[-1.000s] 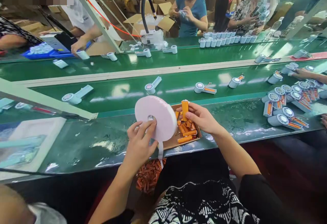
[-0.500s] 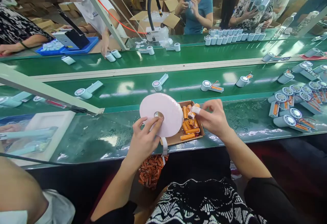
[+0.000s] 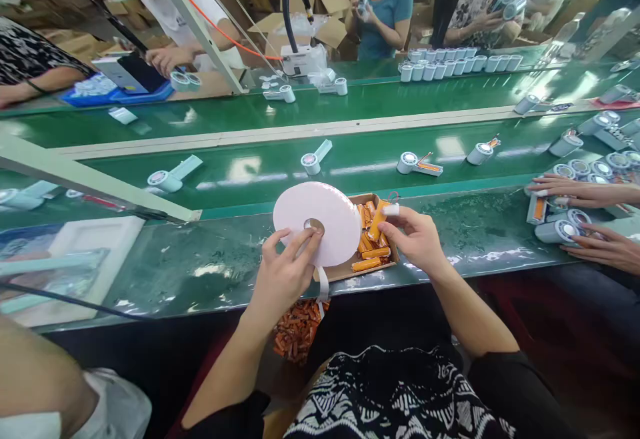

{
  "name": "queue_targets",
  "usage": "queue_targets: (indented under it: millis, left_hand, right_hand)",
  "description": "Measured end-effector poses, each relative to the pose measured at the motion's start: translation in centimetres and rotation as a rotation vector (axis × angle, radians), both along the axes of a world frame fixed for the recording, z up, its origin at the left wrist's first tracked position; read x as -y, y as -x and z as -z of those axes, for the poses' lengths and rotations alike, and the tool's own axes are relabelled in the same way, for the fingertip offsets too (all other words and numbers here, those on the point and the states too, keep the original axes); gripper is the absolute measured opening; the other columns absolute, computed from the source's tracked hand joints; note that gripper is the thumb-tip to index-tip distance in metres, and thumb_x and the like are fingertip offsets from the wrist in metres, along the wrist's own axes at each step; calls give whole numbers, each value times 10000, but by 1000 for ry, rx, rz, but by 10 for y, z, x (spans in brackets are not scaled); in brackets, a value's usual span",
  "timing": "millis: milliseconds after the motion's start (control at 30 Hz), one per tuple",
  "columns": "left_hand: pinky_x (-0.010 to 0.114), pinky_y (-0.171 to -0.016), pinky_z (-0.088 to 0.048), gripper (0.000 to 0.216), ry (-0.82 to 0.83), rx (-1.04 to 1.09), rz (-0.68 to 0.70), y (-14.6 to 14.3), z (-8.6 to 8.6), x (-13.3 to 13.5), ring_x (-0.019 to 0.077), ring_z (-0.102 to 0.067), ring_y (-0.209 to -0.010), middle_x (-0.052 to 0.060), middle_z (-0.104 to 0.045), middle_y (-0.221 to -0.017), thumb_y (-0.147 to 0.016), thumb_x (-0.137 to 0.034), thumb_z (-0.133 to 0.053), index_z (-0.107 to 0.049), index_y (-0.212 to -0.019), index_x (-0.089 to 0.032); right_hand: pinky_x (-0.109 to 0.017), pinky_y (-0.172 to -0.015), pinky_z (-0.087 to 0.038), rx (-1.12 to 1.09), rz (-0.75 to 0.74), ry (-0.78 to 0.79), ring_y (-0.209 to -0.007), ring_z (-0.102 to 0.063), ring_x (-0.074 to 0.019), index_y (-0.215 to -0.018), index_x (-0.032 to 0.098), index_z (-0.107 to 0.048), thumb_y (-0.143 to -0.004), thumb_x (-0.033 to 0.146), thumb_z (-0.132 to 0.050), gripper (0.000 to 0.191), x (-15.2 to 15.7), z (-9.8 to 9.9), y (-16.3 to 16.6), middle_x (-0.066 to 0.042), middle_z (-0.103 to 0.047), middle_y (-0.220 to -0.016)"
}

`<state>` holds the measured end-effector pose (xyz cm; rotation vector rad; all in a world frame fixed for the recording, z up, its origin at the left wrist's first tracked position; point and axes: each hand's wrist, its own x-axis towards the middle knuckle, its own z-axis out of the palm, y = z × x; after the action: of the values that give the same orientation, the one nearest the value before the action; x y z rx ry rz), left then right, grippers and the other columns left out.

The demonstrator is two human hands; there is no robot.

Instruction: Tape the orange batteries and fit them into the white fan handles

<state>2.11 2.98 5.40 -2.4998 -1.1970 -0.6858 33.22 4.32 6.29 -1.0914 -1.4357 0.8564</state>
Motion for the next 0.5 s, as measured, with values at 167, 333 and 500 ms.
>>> queue_targets:
  millis: [167, 333, 500]
  left_hand:
    - [482, -1123, -487, 923, -68, -43, -15, -2, -1, -2, 364, -505, -1360, 80, -769, -1393, -922, -14, -686, -384, -1756, -270]
    - [465, -1106, -488, 849, -107, -74, 0, -7, -4, -5, 360, -505, -1333, 48, -777, -1391, -921, 3, -688, -489, -1702, -264]
    - [480, -1088, -483, 784, -138, -78, 29, -11, -10, -12, 355, -506, -1264, 33, -788, -1376, -925, -4, -708, -560, -1650, -263]
  right_hand:
    - [-397, -946, -702, 208, -29, -73, -1053, -854, -261, -1281, 260, -632, -974, 343, -773, 347, 7, -18, -7, -85, -864, -1171]
    - [-406, -964, -703, 377, -79, -75, -1124, -842, -277, -1379, 225, -653, -1014, 290, -668, 372, 9, -25, -6, -108, -849, -1246]
    - [-463, -1078, -680, 276, -100, 39, -1259, -798, -301, -1439, 248, -693, -1002, 282, -686, 438, 5, -18, -7, -95, -816, -1355]
